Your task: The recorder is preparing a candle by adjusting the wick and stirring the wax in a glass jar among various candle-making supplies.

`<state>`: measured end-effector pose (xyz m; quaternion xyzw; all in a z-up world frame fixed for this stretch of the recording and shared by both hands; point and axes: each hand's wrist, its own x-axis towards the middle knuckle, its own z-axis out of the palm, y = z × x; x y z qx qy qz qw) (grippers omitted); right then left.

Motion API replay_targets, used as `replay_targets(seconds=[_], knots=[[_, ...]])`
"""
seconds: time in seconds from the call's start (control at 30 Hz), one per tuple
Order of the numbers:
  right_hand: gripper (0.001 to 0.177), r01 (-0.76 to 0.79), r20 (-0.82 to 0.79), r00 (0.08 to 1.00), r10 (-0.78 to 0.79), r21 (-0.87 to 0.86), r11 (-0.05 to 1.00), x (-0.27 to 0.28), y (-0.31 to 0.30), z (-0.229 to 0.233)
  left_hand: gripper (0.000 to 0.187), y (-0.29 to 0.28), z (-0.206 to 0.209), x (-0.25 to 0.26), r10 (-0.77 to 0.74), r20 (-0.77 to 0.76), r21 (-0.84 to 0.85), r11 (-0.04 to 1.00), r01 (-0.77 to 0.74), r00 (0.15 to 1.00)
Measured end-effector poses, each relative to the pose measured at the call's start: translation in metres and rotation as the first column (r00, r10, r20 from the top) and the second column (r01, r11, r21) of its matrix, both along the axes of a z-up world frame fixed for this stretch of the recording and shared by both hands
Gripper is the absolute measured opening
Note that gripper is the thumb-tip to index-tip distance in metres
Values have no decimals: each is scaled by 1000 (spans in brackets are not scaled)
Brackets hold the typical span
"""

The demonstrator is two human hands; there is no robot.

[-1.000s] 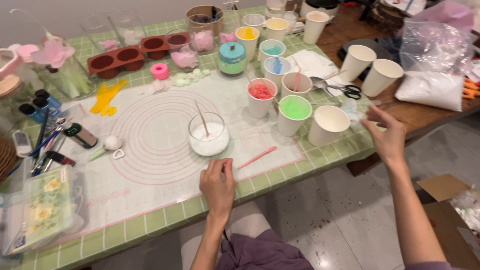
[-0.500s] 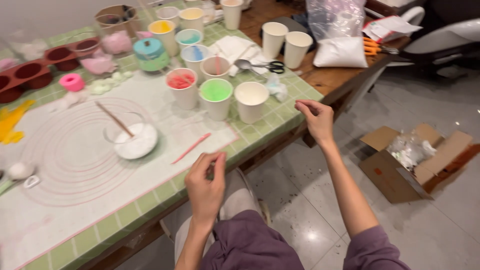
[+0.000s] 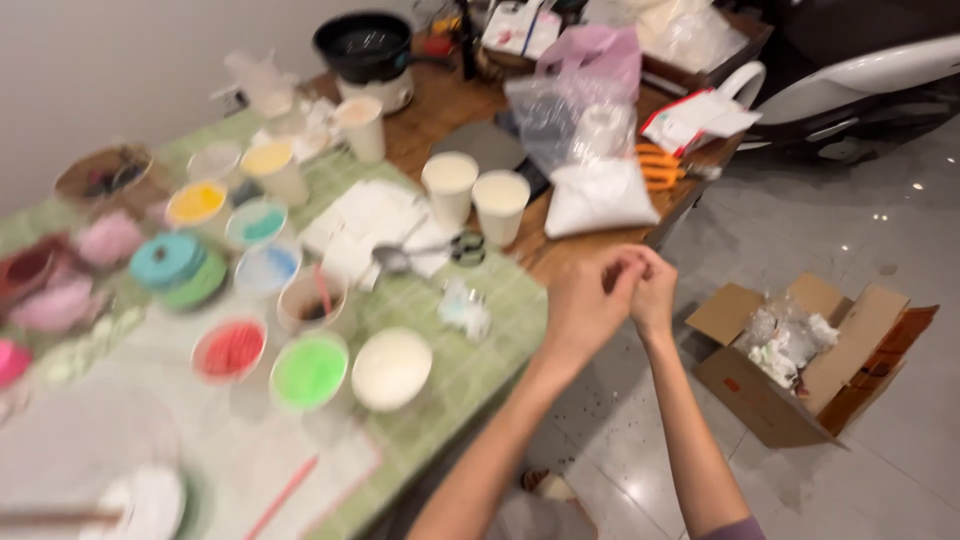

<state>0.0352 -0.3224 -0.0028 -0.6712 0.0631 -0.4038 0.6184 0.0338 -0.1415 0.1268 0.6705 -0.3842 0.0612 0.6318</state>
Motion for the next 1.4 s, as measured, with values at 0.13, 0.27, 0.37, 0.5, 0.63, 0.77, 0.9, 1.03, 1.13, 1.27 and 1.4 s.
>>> replay_targets(seconds=[0.13, 0.27, 0.37, 0.5, 0.63, 0.77, 0.9, 1.03, 1.13, 1.27, 1.4], knots=[[14, 82, -74, 994, -76, 73, 994, 16, -54, 25, 17, -60, -6, 39, -128, -149, 125, 981, 147, 980], [16, 102, -137, 987, -86, 120, 987, 15, -94, 35, 12, -99, 25, 80, -116, -203, 319, 931, 177, 972], [17, 106, -197, 977, -77, 145, 984, 24, -134, 51, 12, -154, 37, 158, -43, -206, 331, 937, 110, 978], [19, 0, -257, 964, 65, 245, 969, 58, -190, 72, 15, -220, 89, 274, 176, 96, 277, 940, -197, 980], [18, -35, -324, 941, 101, 203, 979, 149, -266, 11, 16, -275, 69, 356, 290, 75, 420, 858, -294, 954], [9, -230, -356, 927, 119, -290, 929, 236, -288, 4, 23, -302, 43, 384, 337, 19, 730, 639, -244, 941], [20, -542, -556, 715, 424, -56, 839, 290, -291, -27, 38, -313, 1, 395, 366, -55, 895, 431, -116, 929], [24, -448, -496, 762, 415, 58, 892, 300, -284, -5, 43, -319, 24, 388, 392, -66, 964, 264, -43, 918], [13, -270, -456, 826, 332, 198, 942, 305, -290, 13, 53, -325, 23, 386, 381, -105, 988, 146, 53, 919], [10, -550, -417, 712, 565, 169, 818, 303, -295, 9, 53, -326, 11, 393, 351, -175, 976, 182, 117, 920], [7, -612, -452, 611, 650, 250, 750, 310, -291, -9, 54, -324, -1, 399, 275, -236, 950, 269, 161, 932]])
